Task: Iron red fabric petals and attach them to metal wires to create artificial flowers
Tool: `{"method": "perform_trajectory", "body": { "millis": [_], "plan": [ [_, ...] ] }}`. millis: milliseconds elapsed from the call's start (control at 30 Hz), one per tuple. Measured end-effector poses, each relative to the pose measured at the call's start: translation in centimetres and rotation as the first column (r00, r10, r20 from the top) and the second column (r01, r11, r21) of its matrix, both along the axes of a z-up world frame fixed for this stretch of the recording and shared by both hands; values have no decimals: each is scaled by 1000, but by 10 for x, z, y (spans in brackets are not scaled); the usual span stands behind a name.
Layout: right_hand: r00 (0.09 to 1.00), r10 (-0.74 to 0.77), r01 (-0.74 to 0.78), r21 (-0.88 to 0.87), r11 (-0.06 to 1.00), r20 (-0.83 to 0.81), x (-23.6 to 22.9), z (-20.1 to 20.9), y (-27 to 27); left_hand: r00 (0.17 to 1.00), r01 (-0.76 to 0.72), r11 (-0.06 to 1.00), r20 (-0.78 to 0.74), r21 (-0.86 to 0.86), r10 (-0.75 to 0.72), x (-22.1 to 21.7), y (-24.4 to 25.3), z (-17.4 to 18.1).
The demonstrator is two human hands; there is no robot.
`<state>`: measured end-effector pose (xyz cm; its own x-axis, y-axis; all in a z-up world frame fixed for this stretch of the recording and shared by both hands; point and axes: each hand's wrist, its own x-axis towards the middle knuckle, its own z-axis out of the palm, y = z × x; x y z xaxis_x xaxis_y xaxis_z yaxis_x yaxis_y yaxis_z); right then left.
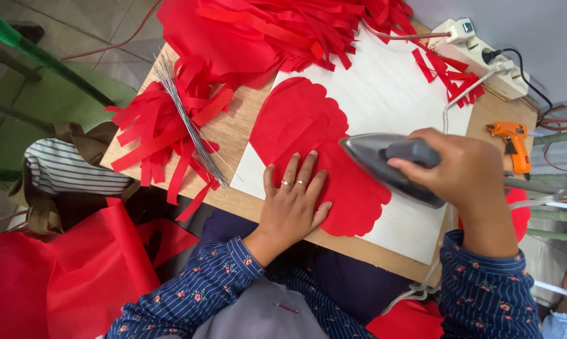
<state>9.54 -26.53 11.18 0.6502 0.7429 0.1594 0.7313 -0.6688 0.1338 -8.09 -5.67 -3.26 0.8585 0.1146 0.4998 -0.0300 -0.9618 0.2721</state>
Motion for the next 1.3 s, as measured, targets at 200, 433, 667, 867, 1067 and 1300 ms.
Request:
{"method": "perform_trajectory", "body": {
  "millis": [200, 433, 667, 867, 1067, 1300],
  "plan": [
    [999, 45, -42, -95, 995, 27, -2, -19, 18, 1000, -3, 1000, -6, 3, 3, 0, 1, 1],
    [1000, 7, -7, -129, 992, -1, 6, -29, 19, 1000, -2, 1000, -13, -5, 2, 0, 1, 3],
    [992, -79, 96, -176, 980, 99, 10, -32, 4, 995, -82, 993, -48, 81, 86, -1, -5, -1],
    [994, -71, 78, -71, 994, 87, -2, -10, 9, 986, -102, 984, -118, 146, 120, -3, -8, -2],
    [1000, -5, 5, -124, 992, -3, -10, -16, 32, 990, -82, 989, -107, 125, 96, -4, -8, -5],
    [999, -36, 30, -170, 985, -34, -3, -23, 46, 990, -77, 988, -105, 137, 92, -6, -6, -4]
  ]
}}
